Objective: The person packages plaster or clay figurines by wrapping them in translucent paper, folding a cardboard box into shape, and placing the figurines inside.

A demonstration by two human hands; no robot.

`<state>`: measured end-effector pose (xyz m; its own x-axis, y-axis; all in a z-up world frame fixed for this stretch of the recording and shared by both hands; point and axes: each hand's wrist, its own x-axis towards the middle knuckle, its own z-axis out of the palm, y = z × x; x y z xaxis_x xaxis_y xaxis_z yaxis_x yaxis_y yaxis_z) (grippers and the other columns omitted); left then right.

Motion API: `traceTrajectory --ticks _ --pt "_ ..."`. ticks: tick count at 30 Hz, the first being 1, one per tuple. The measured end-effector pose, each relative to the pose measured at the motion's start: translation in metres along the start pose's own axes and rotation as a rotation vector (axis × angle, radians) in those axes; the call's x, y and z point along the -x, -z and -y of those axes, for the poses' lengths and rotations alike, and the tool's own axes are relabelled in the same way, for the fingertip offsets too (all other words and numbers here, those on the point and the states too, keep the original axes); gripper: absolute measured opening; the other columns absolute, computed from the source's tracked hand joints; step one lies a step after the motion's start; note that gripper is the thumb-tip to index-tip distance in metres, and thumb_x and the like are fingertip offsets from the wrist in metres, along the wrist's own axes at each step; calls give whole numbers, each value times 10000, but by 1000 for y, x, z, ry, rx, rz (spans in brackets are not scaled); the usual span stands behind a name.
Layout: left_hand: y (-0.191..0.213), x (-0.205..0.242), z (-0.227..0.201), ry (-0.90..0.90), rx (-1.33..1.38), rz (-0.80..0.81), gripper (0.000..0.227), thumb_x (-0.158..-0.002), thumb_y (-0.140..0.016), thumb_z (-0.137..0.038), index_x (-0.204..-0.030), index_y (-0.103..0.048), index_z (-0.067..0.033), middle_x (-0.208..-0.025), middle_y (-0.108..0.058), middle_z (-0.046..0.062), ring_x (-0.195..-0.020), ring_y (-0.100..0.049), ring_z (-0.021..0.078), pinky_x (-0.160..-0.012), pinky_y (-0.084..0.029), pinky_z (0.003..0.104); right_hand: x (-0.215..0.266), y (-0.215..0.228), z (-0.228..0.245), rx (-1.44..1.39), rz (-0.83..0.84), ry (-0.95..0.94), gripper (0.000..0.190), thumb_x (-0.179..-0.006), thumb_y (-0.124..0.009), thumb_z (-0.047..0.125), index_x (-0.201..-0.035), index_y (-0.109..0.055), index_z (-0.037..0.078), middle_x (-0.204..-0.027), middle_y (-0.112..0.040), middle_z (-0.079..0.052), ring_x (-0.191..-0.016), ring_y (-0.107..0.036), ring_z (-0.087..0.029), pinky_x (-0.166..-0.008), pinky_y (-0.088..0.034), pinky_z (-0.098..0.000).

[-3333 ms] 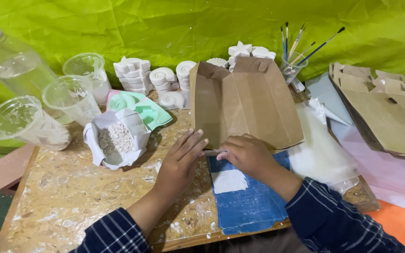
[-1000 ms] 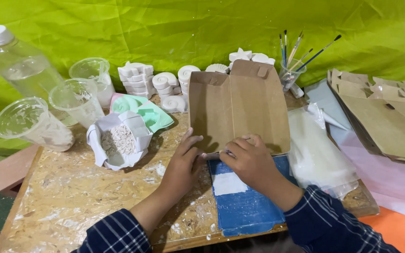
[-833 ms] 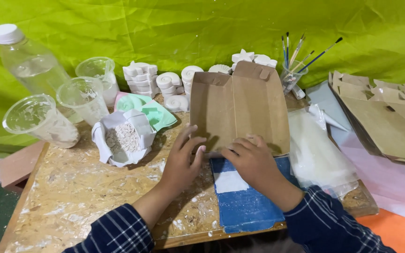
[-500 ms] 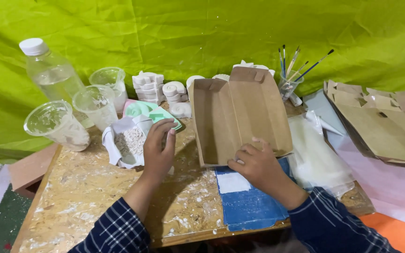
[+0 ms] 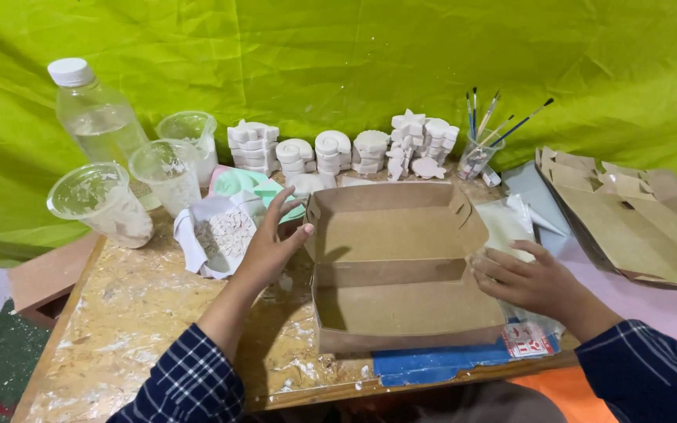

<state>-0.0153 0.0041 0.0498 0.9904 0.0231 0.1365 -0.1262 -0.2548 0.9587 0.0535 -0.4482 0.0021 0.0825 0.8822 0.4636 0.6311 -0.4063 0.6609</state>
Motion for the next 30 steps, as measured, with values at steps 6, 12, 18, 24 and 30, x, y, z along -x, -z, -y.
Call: traceTrajectory --ticks 6,12,18,24,30 --pt "-11 4 -16 61 -177 65 810 -937 -630 -296 -1615 -196 -211 -1588 -311 269 -1372 -491 448 -1152 -416 566 -34 -16 -45 105 -8 -442 182 -1040 -607 150 -1163 -693 252 -1188 -676 56 -1175 -660 -151 -1017 -523 -372" --pt "-12 -14 34 -49 -523 16 411 -1002 -544 -398 -1233 -715 -104 -1359 -621 151 -1216 -639 372 -990 -570 450 -87 -47 -65 -822 624 -1326 547 -994 -592 403 -1518 -532 256 -1329 -694 -159 -1167 -698 -291 -997 -517 -458" --pt "-6 -25 64 -125 -528 -204 215 -920 -714 -242 -934 -726 -28 -956 -683 138 -864 -716 307 -675 -621 351 -104 -101 -79 -821 536 -1271 470 -1036 -563 390 -1489 -572 268 -1343 -687 -118 -1242 -646 -317 -1033 -488 -462" --pt "1 -12 39 -215 -420 -441 63 -896 -684 0 -877 -624 -7 -1039 -615 149 -924 -681 318 -681 -616 359 -96 -137 -78 -613 651 -998 463 -1003 -551 301 -1445 -617 181 -1385 -655 -209 -1319 -587 -415 -1136 -413 -542" --pt "-4 2 -11 169 -121 -355 462 -938 -545 -79 -1372 -389 -112 -1428 -515 246 -1108 -598 358 -875 -512 555 -36 -210 -82 -533 598 -673 716 -890 -655 320 -1513 -468 20 -1246 -679 -325 -1248 -609 -482 -1117 -423 -572"
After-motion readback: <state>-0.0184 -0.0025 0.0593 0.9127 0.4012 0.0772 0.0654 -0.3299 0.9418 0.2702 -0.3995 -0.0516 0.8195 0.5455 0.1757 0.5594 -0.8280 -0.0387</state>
